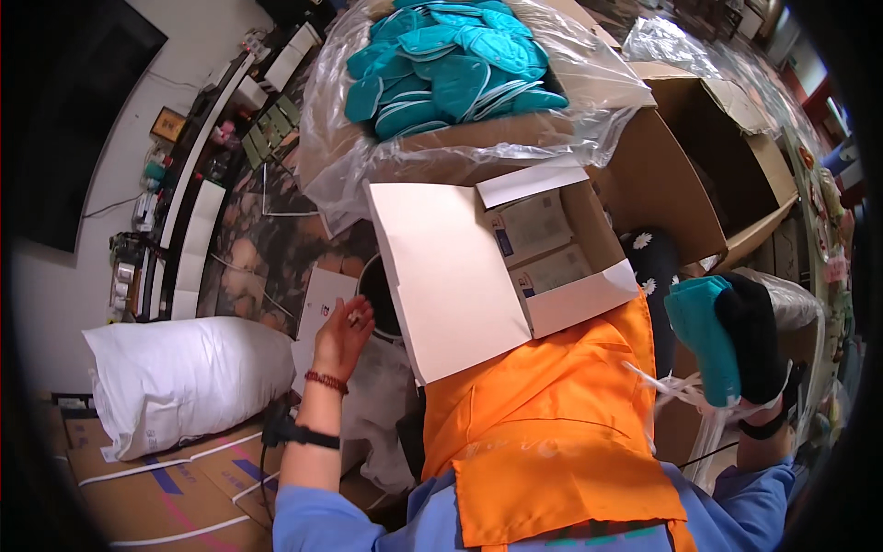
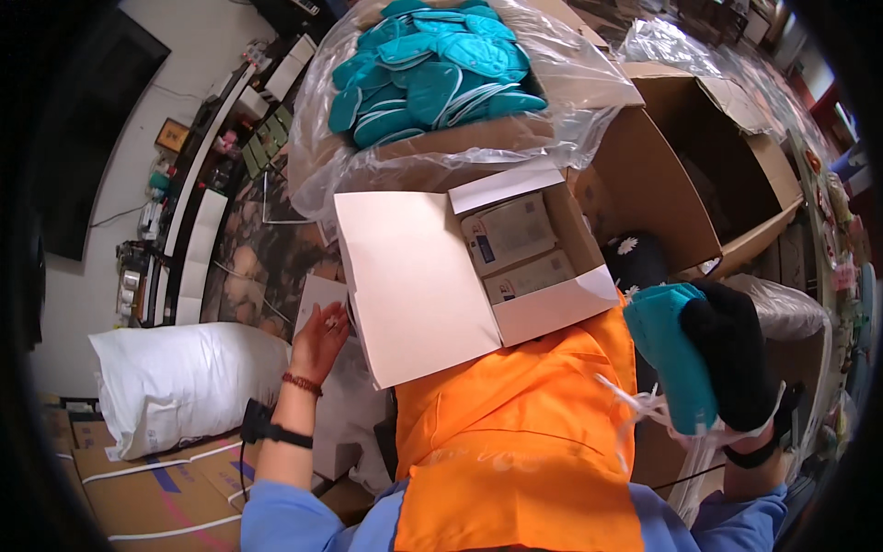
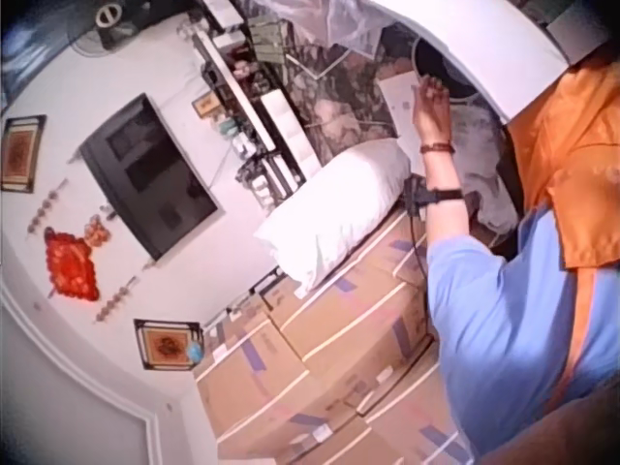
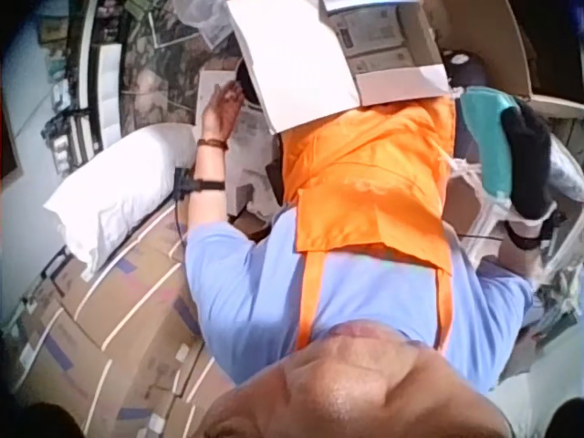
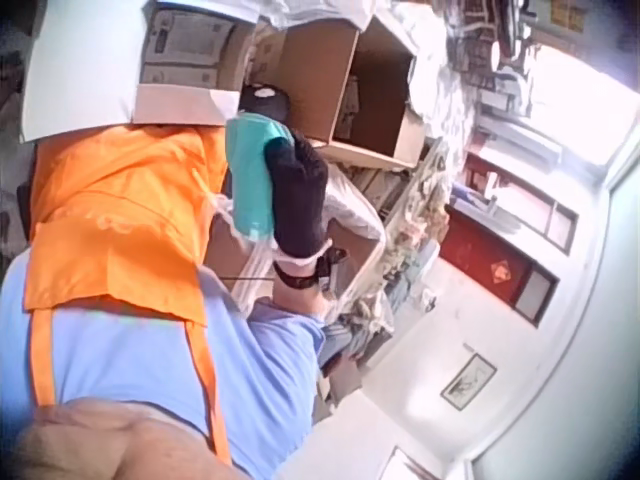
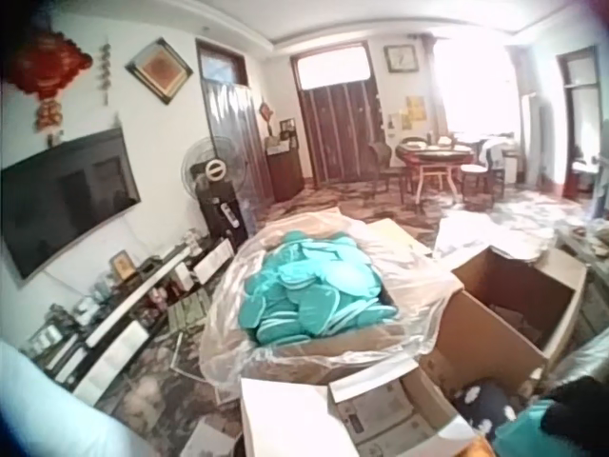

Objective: The person is seen packing teal masks into white cardboard boxes.

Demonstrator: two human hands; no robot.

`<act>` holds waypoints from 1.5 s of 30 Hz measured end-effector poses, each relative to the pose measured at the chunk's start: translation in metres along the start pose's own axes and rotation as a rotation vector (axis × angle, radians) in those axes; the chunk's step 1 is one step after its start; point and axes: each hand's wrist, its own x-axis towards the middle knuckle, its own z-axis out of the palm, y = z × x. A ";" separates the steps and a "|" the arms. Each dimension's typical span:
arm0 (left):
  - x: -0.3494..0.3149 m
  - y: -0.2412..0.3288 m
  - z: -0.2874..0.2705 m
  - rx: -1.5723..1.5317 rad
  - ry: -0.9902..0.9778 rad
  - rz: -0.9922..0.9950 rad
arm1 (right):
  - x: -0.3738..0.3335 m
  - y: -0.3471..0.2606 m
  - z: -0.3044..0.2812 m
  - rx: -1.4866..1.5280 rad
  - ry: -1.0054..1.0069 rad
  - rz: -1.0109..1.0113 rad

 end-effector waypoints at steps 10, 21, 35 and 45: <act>0.070 -0.028 -0.026 0.190 0.131 0.047 | 0.005 0.006 0.021 -0.745 0.082 -0.417; -0.021 0.064 0.147 0.483 0.176 0.919 | 0.058 -0.024 0.053 -0.575 0.231 -0.598; -0.057 -0.078 0.301 0.947 -0.933 0.485 | 0.082 -0.046 0.019 -0.159 0.324 -0.560; -0.045 -0.086 0.294 0.841 -1.015 0.275 | 0.082 -0.051 0.001 -0.156 0.314 -0.531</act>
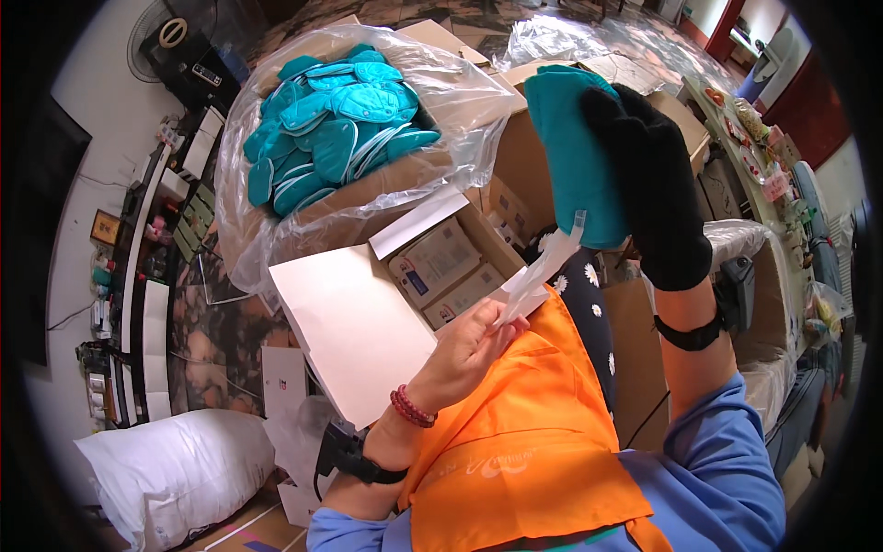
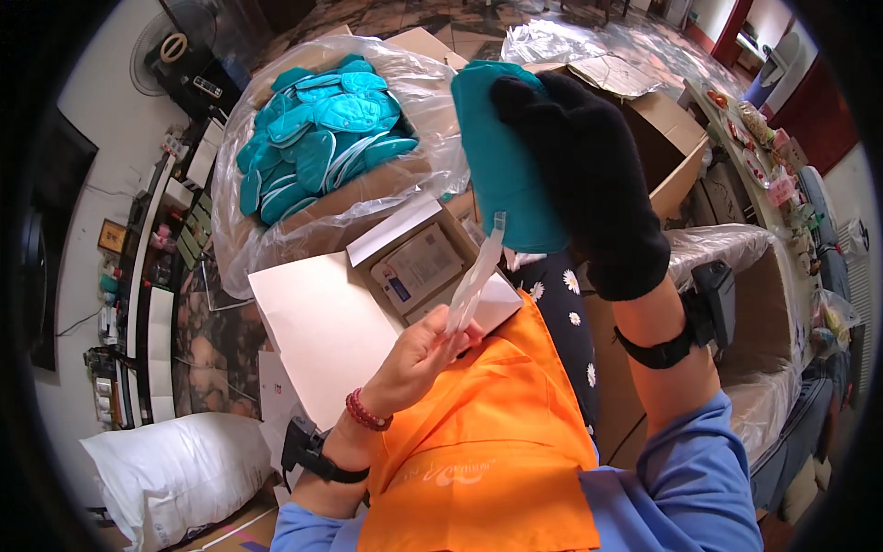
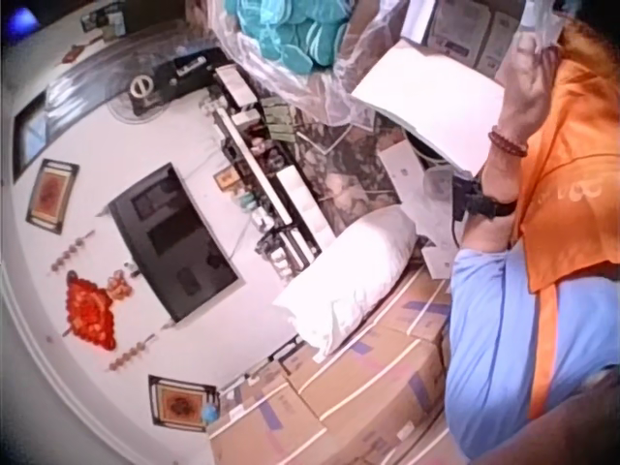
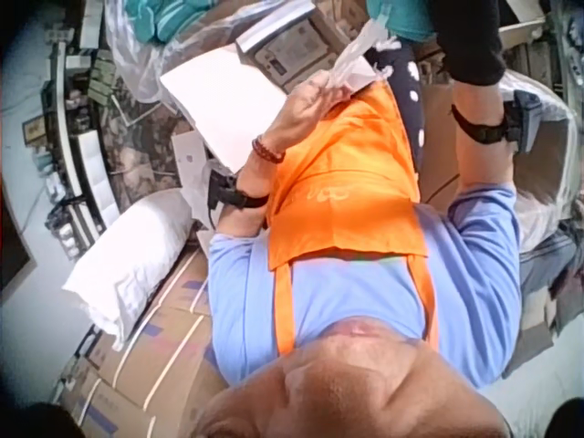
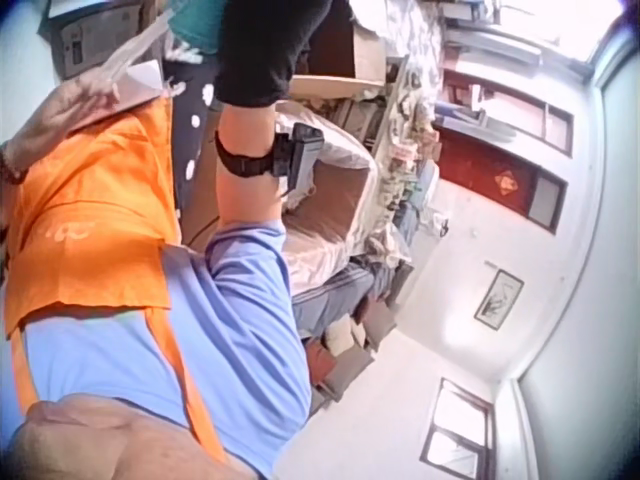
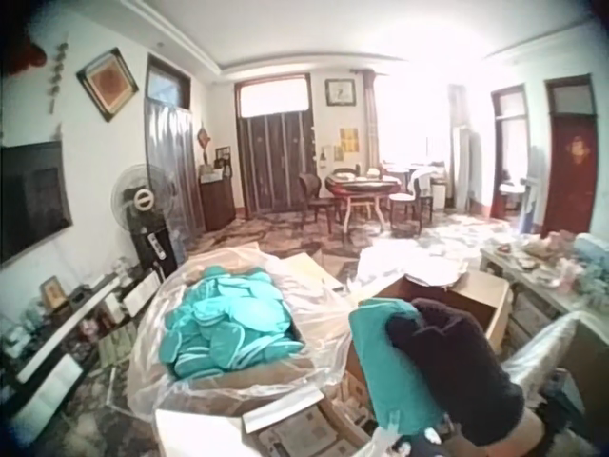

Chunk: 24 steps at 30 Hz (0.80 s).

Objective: The person is seen packing teal masks into white cardboard boxes.

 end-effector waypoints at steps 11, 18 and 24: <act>0.039 0.030 0.003 0.380 0.321 0.333 | -0.009 -0.036 0.025 0.295 -0.023 -0.130; 0.019 0.012 0.021 -0.181 -0.041 0.069 | 0.006 -0.012 0.007 0.134 0.102 -0.091; 0.012 0.006 0.020 -0.173 -0.134 -0.035 | 0.026 0.018 -0.012 -0.279 0.157 -0.219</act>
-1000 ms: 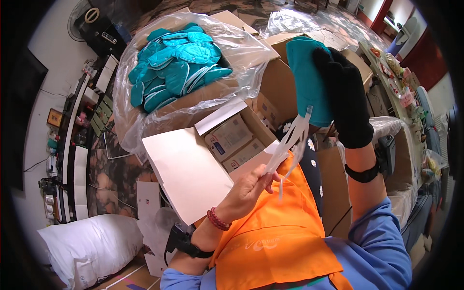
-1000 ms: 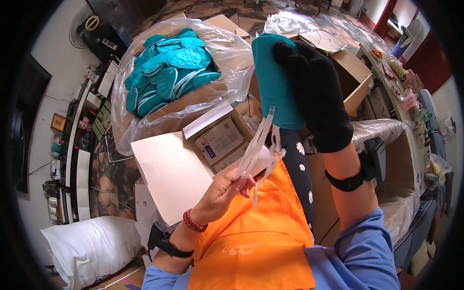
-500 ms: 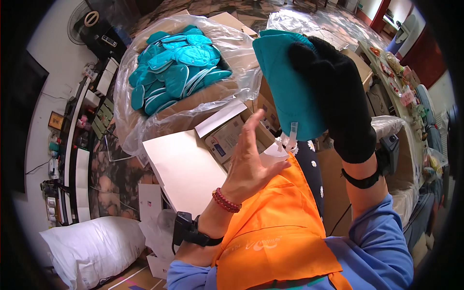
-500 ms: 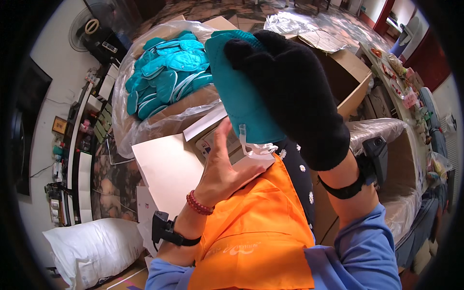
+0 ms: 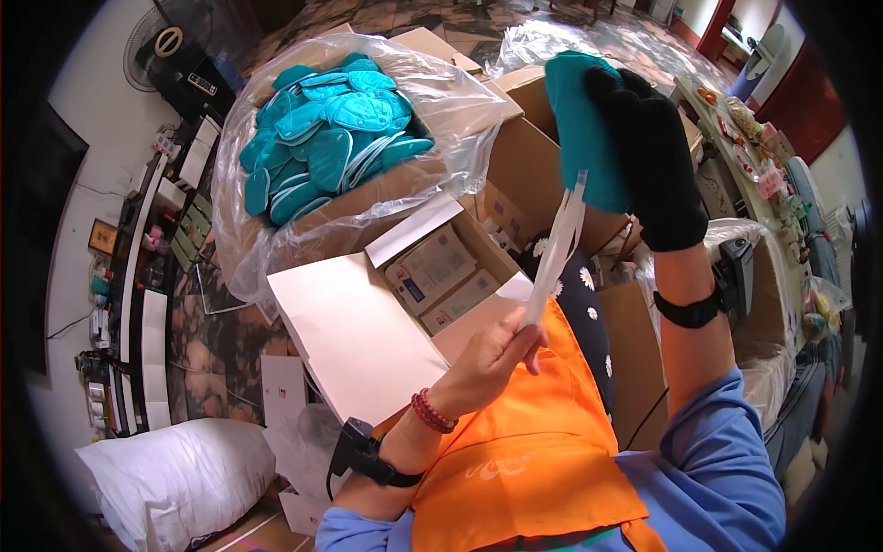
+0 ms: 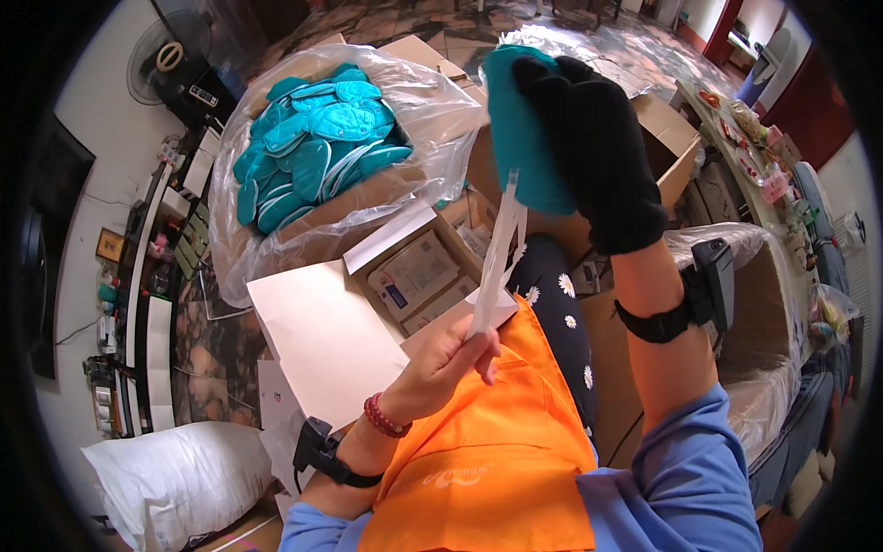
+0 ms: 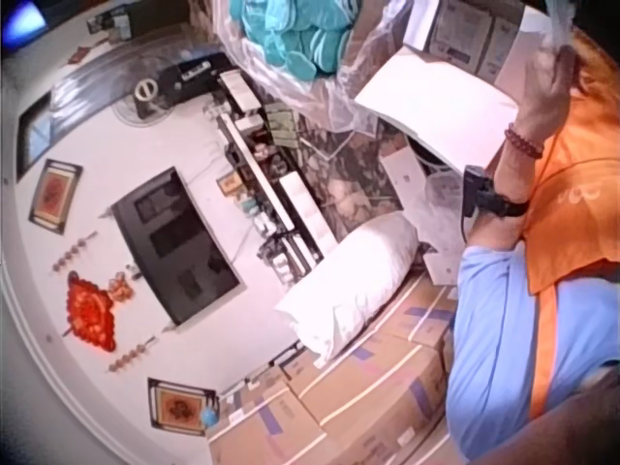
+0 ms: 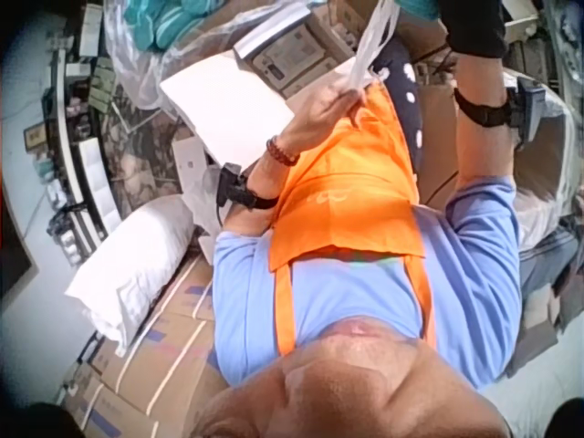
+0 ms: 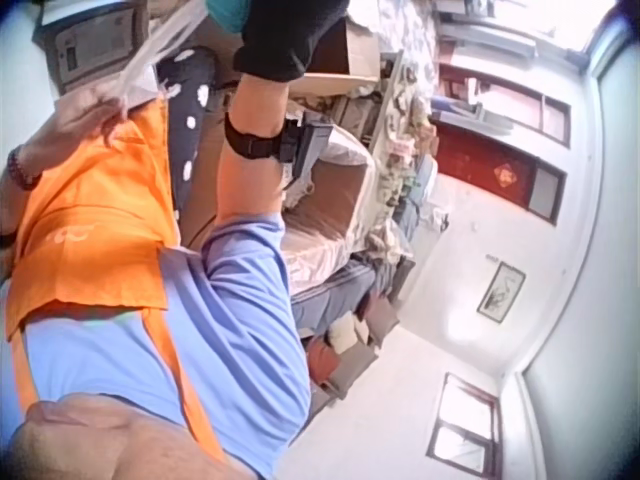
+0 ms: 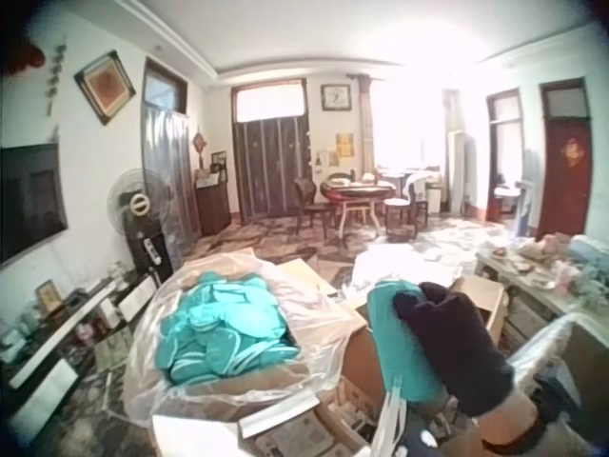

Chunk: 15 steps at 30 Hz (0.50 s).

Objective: The person is seen packing teal masks into white cardboard boxes.

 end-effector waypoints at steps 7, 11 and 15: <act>-0.026 0.001 -0.004 -0.112 0.018 -0.145 | 0.008 0.081 -0.017 -0.351 0.097 -0.181; -0.026 0.014 -0.002 0.154 0.099 -0.063 | -0.013 0.075 -0.001 -0.502 -0.051 -0.006; -0.025 0.035 -0.004 0.222 0.285 0.005 | -0.041 0.068 0.000 -0.613 -0.617 -0.406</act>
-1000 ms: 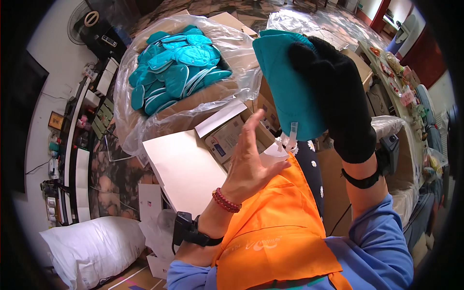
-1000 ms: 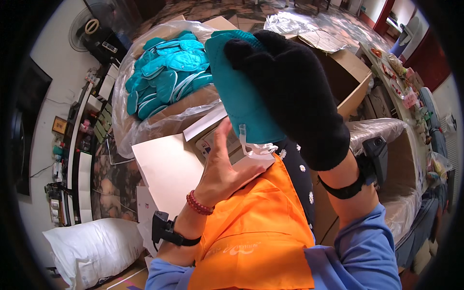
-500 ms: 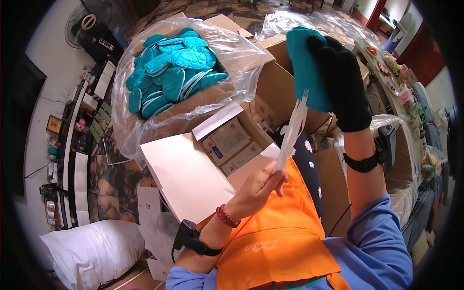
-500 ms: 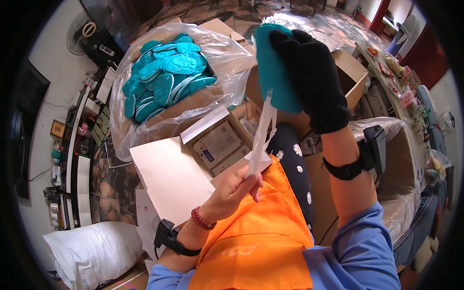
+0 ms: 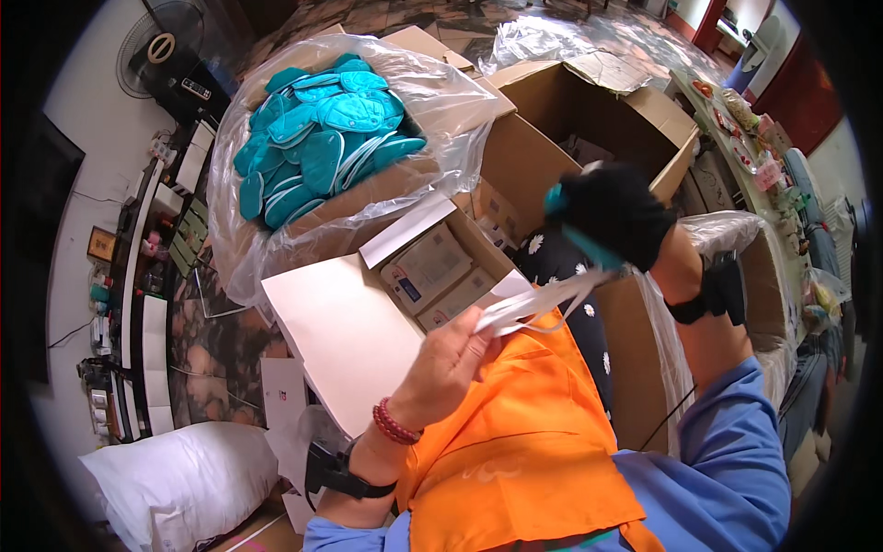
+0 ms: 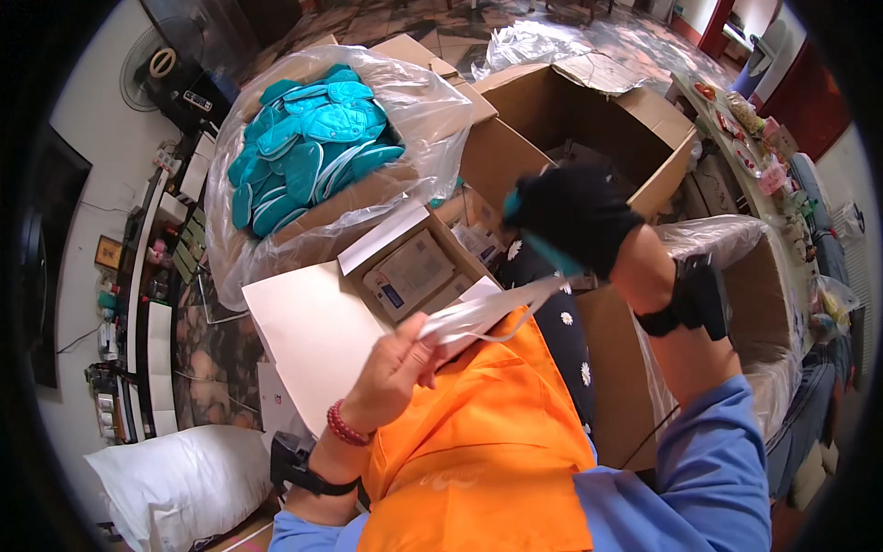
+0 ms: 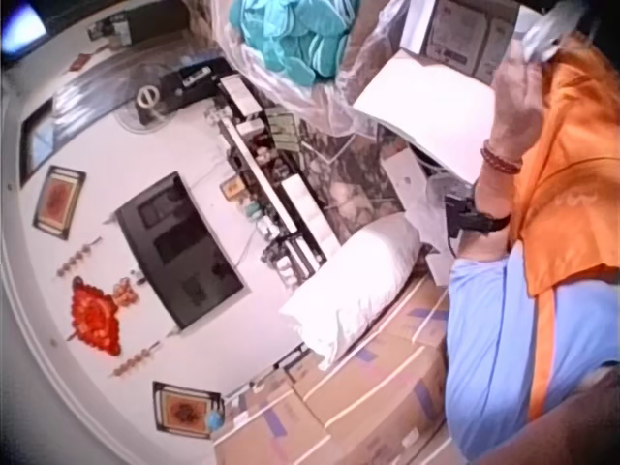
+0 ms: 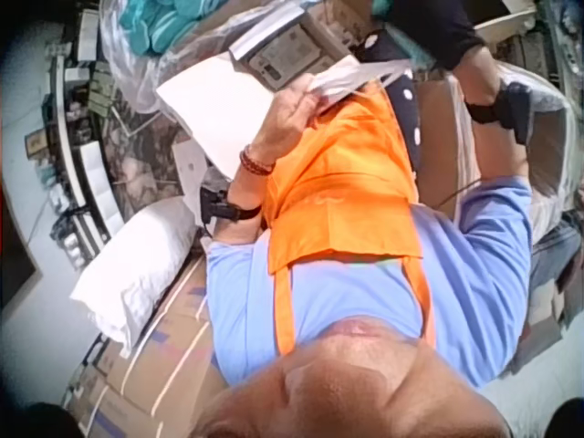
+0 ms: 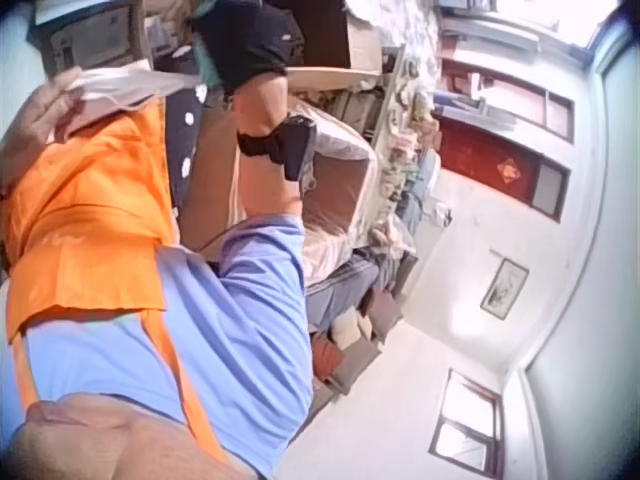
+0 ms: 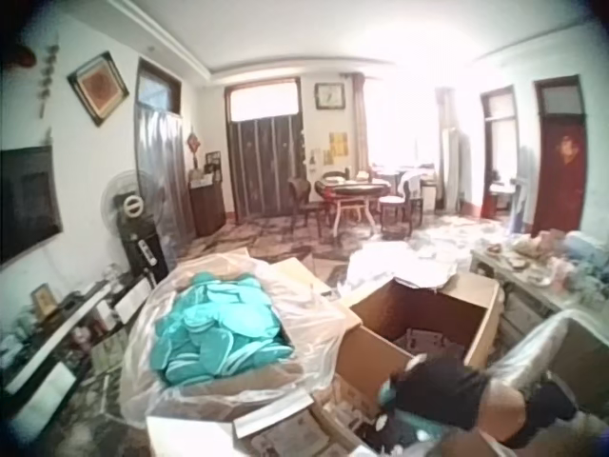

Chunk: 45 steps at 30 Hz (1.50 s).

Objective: The person is seen packing teal masks into white cardboard boxes.

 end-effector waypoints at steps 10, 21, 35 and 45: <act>0.018 -0.007 0.014 -0.081 0.128 0.047 | -0.064 -0.072 0.053 1.196 0.035 -0.188; 0.023 0.002 0.005 1.023 0.286 0.344 | -0.013 -0.096 0.048 0.590 -0.181 0.227; 0.050 -0.087 0.024 0.213 0.206 -0.132 | -0.008 -0.095 0.085 0.424 -0.034 0.402; 0.099 -0.102 0.065 -0.304 0.215 -0.189 | -0.024 -0.045 0.108 0.369 0.046 0.545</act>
